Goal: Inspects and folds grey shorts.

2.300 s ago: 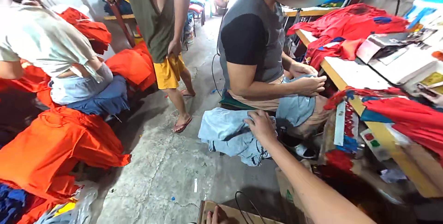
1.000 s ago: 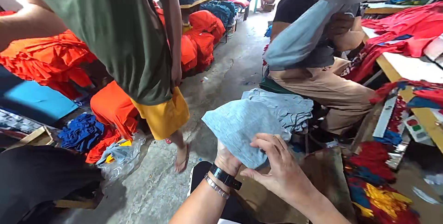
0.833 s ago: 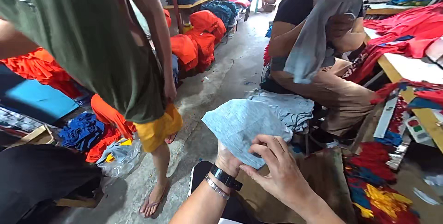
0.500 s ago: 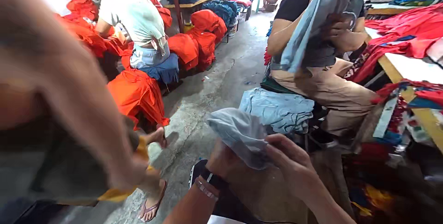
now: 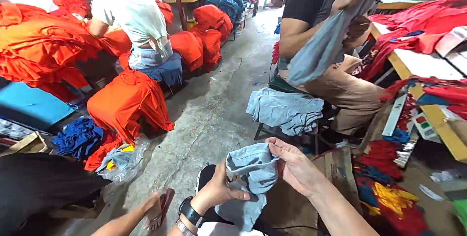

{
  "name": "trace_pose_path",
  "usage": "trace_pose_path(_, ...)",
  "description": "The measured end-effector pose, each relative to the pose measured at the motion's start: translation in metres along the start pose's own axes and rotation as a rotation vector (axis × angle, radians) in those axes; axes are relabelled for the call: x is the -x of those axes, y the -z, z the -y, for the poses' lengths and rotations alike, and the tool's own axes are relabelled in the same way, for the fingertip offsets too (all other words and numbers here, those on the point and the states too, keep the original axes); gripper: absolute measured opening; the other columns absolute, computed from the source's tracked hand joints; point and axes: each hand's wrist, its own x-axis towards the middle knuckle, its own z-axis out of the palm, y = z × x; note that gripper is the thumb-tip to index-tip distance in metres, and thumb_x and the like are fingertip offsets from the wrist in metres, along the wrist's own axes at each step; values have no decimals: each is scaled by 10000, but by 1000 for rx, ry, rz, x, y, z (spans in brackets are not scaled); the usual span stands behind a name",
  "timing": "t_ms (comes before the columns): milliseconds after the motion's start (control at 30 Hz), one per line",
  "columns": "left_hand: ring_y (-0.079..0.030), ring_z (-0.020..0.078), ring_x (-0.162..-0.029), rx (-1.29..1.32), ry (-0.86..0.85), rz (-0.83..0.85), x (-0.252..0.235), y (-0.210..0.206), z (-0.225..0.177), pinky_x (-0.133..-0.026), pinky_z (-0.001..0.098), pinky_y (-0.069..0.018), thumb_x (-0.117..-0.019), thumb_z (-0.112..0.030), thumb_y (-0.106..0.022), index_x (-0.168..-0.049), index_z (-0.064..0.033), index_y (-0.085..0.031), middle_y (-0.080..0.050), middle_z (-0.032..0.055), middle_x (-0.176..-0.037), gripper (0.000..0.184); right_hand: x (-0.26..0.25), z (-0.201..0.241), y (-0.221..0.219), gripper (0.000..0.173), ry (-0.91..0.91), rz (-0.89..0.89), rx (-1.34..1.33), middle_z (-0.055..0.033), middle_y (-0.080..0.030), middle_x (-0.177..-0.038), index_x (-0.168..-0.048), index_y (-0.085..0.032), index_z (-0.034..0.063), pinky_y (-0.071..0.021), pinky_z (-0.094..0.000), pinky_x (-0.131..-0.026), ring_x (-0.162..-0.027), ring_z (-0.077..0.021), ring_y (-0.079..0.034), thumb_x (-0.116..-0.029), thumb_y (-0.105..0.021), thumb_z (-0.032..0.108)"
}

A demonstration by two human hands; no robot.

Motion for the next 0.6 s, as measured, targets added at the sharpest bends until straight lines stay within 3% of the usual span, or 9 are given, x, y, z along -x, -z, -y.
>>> trace_pose_path(33, -447, 275, -1419, 29, -15, -1, -2, 5, -2, -1154, 429, -432, -587, -325, -975, -1600, -22, -181, -352, 241, -1570, 1322, 1, 0, 0, 262, 1, 20, -5, -77, -725, -921, -1073, -663, 66, -611, -318, -809, -848, -136, -713, -1063, -413, 146)
trace_pose_path(100, -488, 217, -1390, 137, -82, -11, -7, 12, -9, -1113, 397, -479, -564, -406, -955, -1613, -63, -141, -375, 171, -1578, 1371, 4, 0, 1, 244, 7, 58, -14, -63, -732, -905, -1047, -681, 90, -611, -308, -805, -839, -124, -716, -1046, -449, 165)
trace_pose_path(200, -523, 170, -1356, 172, -158, 74, -13, 21, -20, -1102, 402, -474, -750, -655, -762, -1604, -90, -246, -496, 78, -1522, 1147, 6, 0, 1, 228, 13, 93, -8, -43, -731, -894, -1029, -689, 117, -610, -291, -800, -835, -104, -713, -1038, -473, 188)
trace_pose_path(233, -571, 154, -1293, 190, -158, 114, -15, 22, -22, -1072, 393, -495, -834, -609, -714, -1560, -86, -347, -568, 59, -1446, 967, 7, 0, 1, 234, 12, 93, -4, -43, -729, -892, -1024, -685, 118, -609, -289, -799, -833, -103, -712, -1043, -462, 185)
trace_pose_path(267, -619, 132, -1199, 214, -149, 135, -16, 23, -25, -1030, 371, -518, -915, -472, -673, -1472, -67, -471, -632, 50, -1337, 718, 7, 0, 1, 239, 11, 85, -6, -46, -729, -891, -1022, -684, 115, -610, -292, -798, -831, -105, -712, -1045, -455, 181)
trace_pose_path(333, -667, 66, -975, 248, -151, 98, -19, 22, -28, -917, 304, -548, -1022, -242, -568, -1180, -56, -664, -711, -5, -1041, 262, 8, -1, 4, 242, 18, 53, -2, -42, -730, -887, -1024, -677, 111, -611, -293, -800, -831, -104, -714, -1046, -445, 175)
trace_pose_path(400, -669, 64, -882, 306, -160, 33, -19, 24, -26, -859, 296, -558, -1043, -186, -513, -1038, -76, -697, -709, -16, -912, 215, 8, -3, 9, 241, 31, 22, -3, -47, -729, -890, -1031, -683, 102, -609, -293, -807, -831, -103, -712, -1047, -453, 172)
trace_pose_path(600, -679, 82, -809, 421, -236, -50, -6, 37, -41, -776, 281, -581, -1050, -181, -505, -1056, -105, -705, -714, 19, -893, 214, 8, -8, 19, 195, 57, -18, -5, -64, -727, -879, -1017, -699, 92, -608, -282, -787, -809, -104, -708, -1028, -516, 160)
